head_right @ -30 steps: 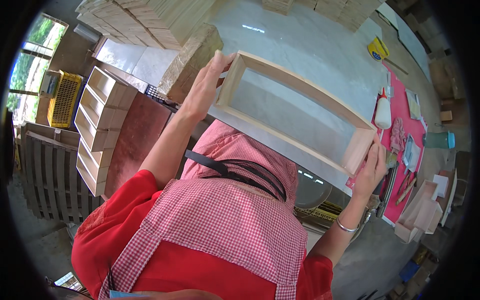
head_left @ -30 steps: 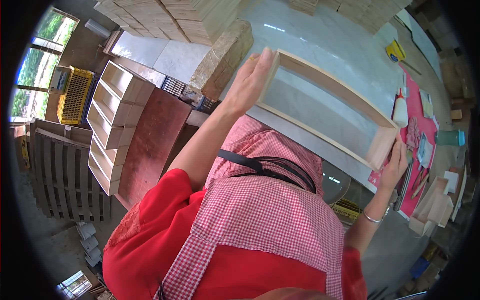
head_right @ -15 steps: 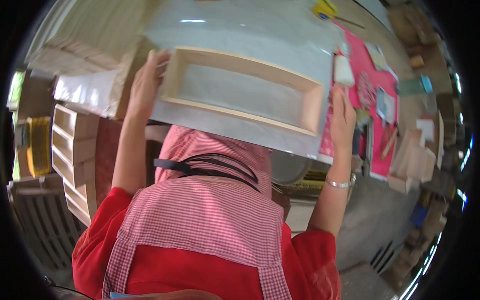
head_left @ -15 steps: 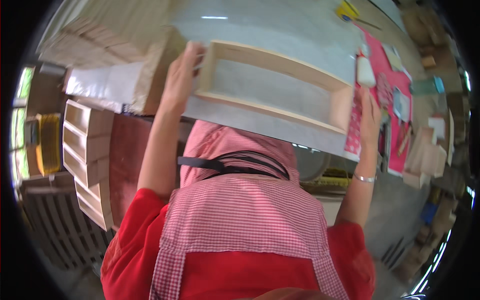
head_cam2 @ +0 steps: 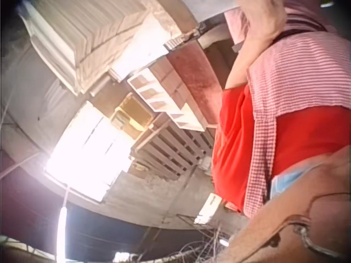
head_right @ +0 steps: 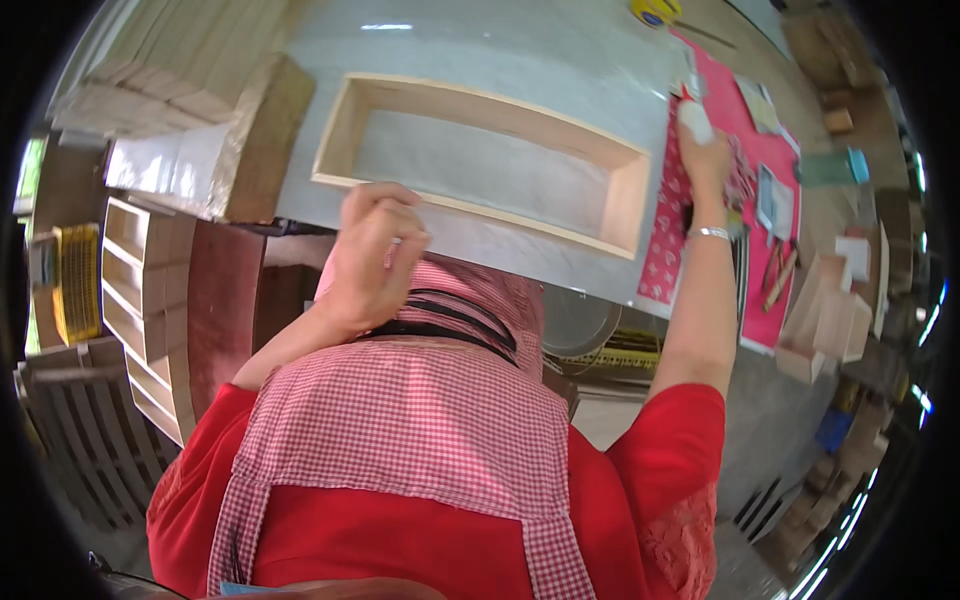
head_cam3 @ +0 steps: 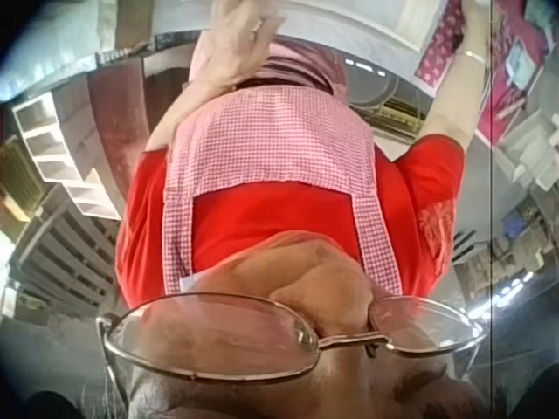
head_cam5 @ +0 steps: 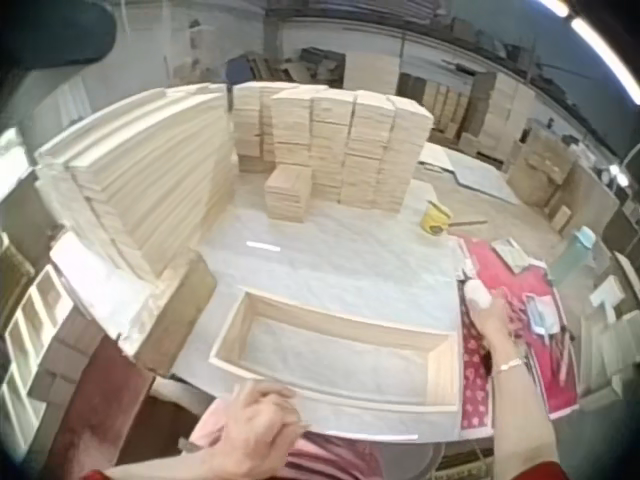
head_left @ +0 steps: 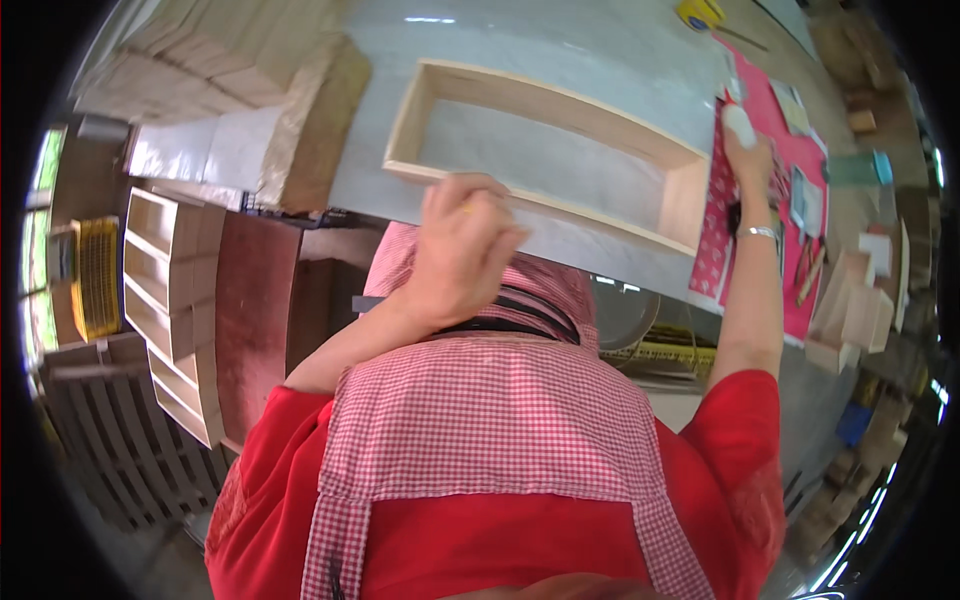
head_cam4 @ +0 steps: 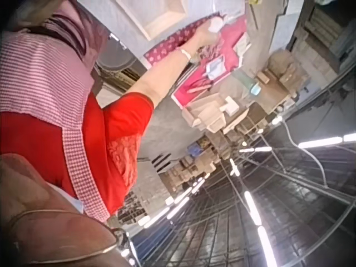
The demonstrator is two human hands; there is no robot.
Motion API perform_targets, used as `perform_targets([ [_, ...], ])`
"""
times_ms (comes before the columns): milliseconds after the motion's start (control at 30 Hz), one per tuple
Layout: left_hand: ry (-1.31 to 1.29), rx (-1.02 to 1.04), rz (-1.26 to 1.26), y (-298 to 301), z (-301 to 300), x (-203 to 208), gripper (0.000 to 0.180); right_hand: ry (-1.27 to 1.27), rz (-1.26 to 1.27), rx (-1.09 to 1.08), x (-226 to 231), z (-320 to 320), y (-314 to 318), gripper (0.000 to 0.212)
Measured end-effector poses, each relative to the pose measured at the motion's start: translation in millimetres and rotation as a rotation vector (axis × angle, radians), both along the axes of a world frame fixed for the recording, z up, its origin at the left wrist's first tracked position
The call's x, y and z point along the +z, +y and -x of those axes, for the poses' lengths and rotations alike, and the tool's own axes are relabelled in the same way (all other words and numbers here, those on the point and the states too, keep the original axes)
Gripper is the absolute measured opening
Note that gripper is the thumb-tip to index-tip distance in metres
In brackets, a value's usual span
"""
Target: Assembling wooden boxes by applying wood glue and using a pneumatic brad nailer.
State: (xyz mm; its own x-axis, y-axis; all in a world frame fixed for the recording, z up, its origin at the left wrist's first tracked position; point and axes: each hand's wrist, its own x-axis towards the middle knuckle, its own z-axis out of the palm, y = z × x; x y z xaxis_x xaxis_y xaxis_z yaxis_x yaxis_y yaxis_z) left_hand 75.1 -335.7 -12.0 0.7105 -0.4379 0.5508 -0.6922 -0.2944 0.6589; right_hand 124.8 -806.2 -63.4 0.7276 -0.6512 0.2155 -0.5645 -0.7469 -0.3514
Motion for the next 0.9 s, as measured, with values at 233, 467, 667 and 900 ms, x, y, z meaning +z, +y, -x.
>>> perform_targets([
  [233,-0.024,0.056,-0.020,-5,13,-7,0.017,-0.791,-0.614,0.151,63,24,72,0.053],
  [467,0.058,-0.097,-0.007,2,20,-19,0.022,-0.747,-0.755,0.530,85,59,233,0.052],
  [667,0.147,-0.203,-0.029,8,25,-25,0.022,-0.426,-0.795,0.843,94,58,297,0.059],
  [900,0.248,-0.266,-0.035,9,27,-30,0.024,-0.393,-0.762,0.952,85,49,309,0.060],
])
